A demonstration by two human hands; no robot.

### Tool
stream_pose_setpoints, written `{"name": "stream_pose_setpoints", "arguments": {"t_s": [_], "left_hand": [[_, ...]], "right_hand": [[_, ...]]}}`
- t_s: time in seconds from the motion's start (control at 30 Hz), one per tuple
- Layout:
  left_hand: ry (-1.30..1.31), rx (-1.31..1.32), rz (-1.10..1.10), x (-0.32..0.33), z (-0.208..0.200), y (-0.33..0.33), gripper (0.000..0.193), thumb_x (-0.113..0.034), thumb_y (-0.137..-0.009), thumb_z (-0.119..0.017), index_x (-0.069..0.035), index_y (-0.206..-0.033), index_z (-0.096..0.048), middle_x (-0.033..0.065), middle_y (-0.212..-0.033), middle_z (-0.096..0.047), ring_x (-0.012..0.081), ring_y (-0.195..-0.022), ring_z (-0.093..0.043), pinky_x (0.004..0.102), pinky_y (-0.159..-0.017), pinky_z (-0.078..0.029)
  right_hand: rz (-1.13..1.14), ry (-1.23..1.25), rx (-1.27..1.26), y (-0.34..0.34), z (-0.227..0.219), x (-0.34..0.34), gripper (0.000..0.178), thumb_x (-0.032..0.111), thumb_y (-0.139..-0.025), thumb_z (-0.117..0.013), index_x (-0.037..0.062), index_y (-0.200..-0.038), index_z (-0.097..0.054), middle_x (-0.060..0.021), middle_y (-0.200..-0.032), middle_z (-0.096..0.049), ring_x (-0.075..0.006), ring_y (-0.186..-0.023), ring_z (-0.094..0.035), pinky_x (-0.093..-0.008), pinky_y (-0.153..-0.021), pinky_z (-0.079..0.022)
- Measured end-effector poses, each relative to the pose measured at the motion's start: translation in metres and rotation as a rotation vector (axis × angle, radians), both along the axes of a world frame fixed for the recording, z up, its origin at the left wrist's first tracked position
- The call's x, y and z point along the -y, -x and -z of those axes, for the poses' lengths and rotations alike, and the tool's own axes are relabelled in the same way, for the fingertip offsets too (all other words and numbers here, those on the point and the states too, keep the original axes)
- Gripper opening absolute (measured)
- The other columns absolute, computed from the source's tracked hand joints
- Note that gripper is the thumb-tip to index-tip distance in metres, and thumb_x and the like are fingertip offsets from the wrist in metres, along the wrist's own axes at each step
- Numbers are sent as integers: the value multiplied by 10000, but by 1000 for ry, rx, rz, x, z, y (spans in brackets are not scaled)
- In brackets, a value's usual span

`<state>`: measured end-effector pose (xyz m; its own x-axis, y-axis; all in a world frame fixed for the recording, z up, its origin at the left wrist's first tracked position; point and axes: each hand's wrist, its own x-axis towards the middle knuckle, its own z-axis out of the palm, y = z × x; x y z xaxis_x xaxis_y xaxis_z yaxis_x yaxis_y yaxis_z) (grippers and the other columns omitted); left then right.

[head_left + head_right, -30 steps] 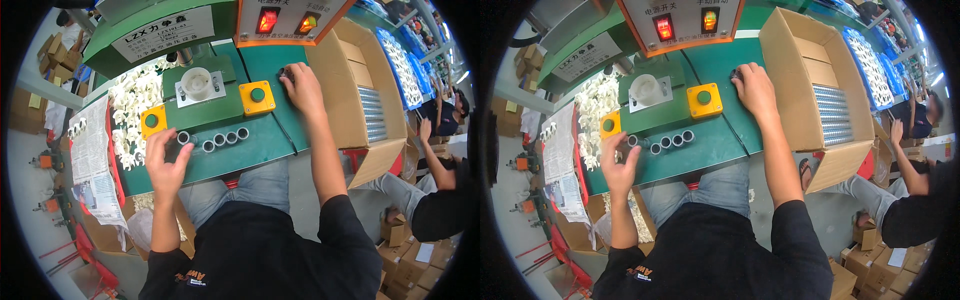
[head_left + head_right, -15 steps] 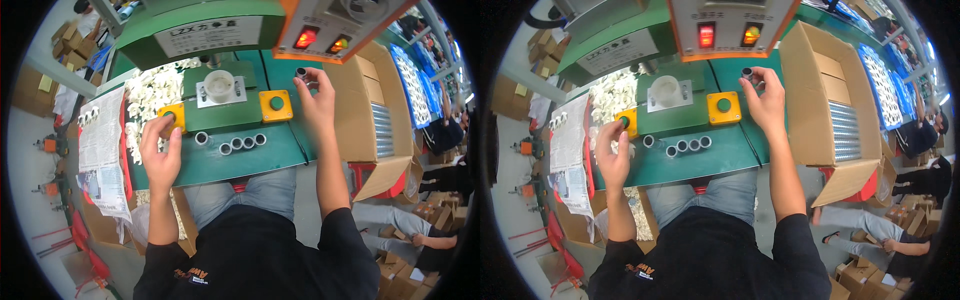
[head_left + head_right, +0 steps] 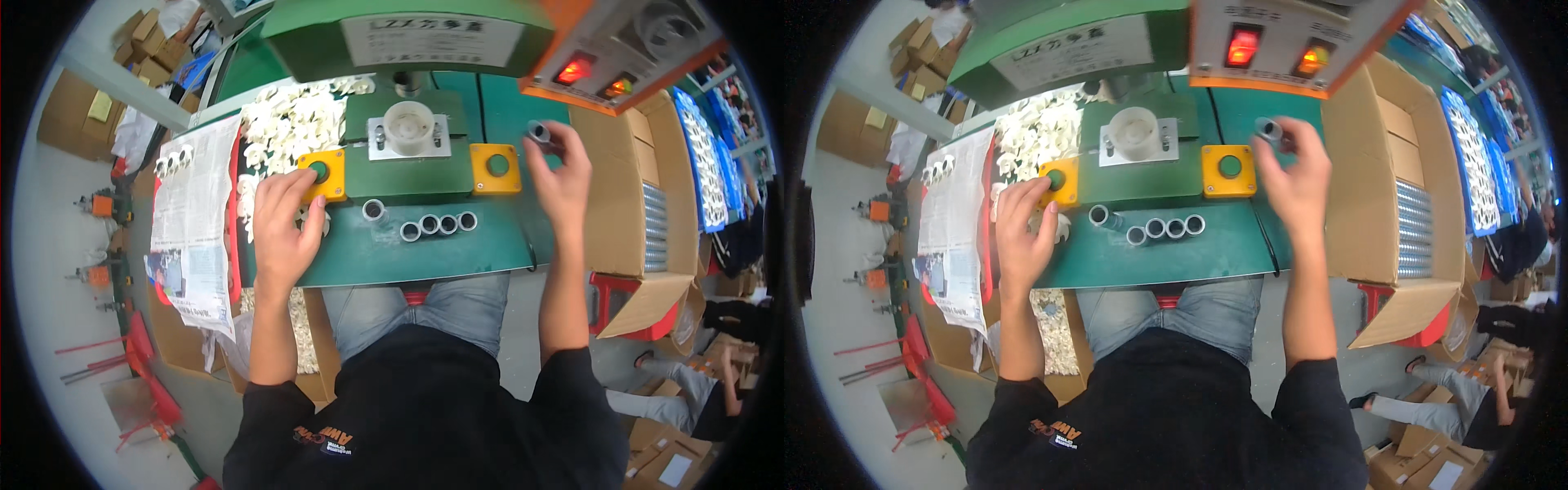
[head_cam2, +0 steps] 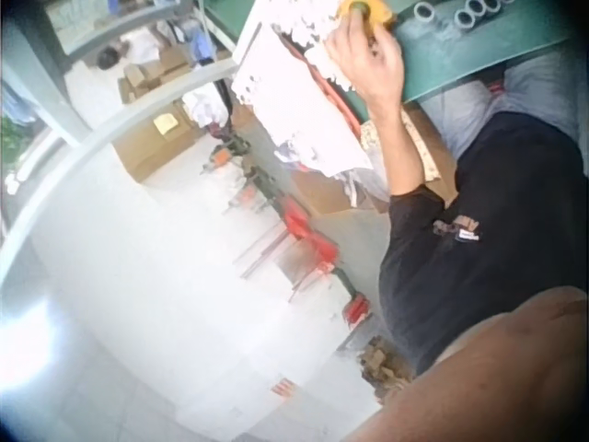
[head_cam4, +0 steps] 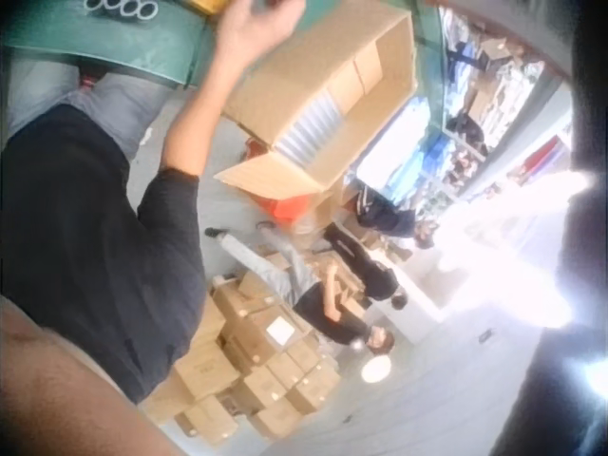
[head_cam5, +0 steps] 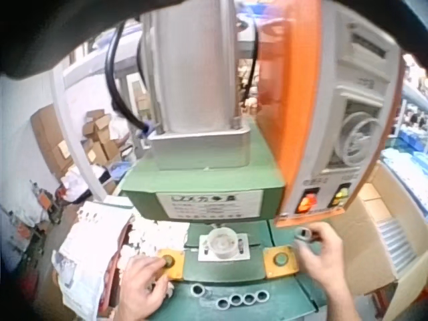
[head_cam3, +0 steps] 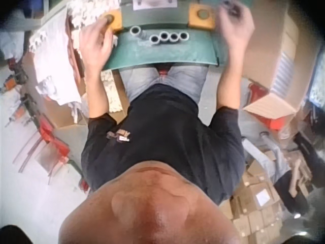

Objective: Assembling plastic components onto metal cylinders using a pneumatic press machine.

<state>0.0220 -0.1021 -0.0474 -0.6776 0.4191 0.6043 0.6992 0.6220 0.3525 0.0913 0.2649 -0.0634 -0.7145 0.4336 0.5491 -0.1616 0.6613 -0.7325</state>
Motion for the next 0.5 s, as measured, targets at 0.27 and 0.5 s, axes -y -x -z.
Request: {"name": "stream_pose_setpoints", "arguments": {"t_s": [0.27,0.5], "left_hand": [[53,134,-129,-1,-17,68,261,-174,-921,-696,-12,-1123,-727,141,-1138,-727,310,-1022,-671,385,-919,-523],[282,385,-144,-27,-20,105,216,-208,-862,-760,-9,-940,-790,200,-970,-752,354,-903,-723,433,-856,-556]], "right_hand": [[212,-80,308,-50,48,-31,254,111,-890,-731,16,-1116,-665,-134,-1001,-693,-271,-920,-679,-376,-837,-539],[230,-243,205,-60,40,-28,424,153,-863,-771,-18,-1225,-631,-186,-1119,-668,-357,-1059,-637,-429,-928,-511]]}}
